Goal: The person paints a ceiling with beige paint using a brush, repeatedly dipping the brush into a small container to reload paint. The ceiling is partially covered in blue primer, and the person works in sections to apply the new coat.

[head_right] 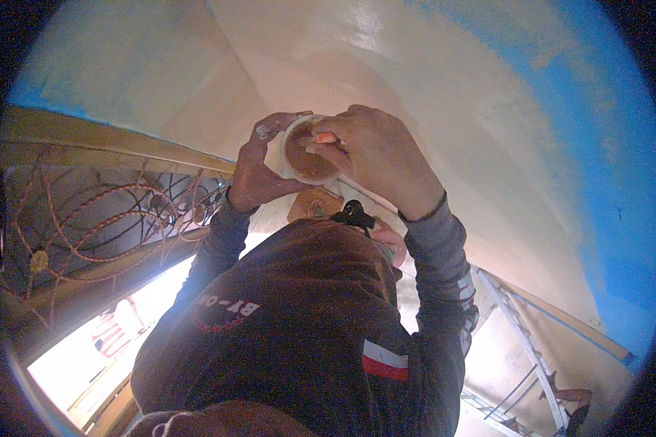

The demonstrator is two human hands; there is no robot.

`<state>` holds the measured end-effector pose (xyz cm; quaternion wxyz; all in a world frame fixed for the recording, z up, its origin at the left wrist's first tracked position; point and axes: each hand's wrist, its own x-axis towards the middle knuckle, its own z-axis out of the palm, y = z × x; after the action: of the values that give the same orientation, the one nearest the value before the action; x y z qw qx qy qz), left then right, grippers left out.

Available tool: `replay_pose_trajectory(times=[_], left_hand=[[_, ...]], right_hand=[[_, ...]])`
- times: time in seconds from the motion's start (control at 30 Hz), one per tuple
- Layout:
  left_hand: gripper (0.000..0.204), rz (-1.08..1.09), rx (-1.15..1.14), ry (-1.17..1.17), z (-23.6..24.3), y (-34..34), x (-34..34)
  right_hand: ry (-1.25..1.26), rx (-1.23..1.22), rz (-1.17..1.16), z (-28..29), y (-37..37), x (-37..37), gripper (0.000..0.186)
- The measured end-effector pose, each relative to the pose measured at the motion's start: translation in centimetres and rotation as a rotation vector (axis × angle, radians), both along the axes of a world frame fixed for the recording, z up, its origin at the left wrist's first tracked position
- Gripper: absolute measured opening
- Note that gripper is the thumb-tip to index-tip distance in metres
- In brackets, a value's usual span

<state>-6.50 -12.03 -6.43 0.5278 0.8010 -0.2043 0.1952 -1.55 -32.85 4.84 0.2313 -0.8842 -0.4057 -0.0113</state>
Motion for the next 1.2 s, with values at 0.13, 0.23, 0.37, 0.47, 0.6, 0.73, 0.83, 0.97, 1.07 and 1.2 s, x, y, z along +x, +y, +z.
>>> replay_pose_trajectory(times=[0.13,0.23,0.37,0.47,0.6,0.73,0.83,0.97,1.07,1.2], left_hand=[[0.098,0.031,0.073,-0.03,0.5,-0.2,0.1],[0.095,0.012,0.082,0.005,1.3,-0.5,0.2],[0.092,0.1,0.082,0.001,1.3,-0.5,0.5],[0.094,0.206,0.089,0.028,1.8,-0.2,1.0],[0.094,0.376,0.117,-0.119,3.6,0.2,2.5],[0.095,0.468,0.113,-0.222,6.9,1.5,4.5],[0.091,0.461,0.039,-0.233,9.0,1.8,5.2],[0.092,0.509,0.063,-0.282,10.7,2.0,6.3],[0.094,0.514,0.07,-0.31,11.2,2.3,7.2],[0.095,0.503,0.07,-0.326,11.2,2.2,7.9]], right_hand=[[0.038,-0.012,-0.031,-0.1,-0.3,0.1,0.025],[0.069,0.039,-0.062,-0.3,-0.5,-0.1,0.026],[0.125,0.282,-0.199,-0.5,-1.3,-0.4,0.021],[0.239,0.652,-0.308,-1.5,-1.4,-0.4,0.014],[0.226,0.961,-0.355,-0.8,-1.0,-0.1,0.017],[0.186,1.071,-0.371,1.3,0.4,0.2,0.02],[0.084,1.161,-0.36,2.3,1.5,0.5,0.02],[-0.139,1.266,-0.291,3.1,3.3,2.2,0.022],[-0.281,1.269,-0.243,3.3,4.5,3.6,0.026],[-0.344,1.161,-0.282,3.1,5.0,4.6,0.023]])
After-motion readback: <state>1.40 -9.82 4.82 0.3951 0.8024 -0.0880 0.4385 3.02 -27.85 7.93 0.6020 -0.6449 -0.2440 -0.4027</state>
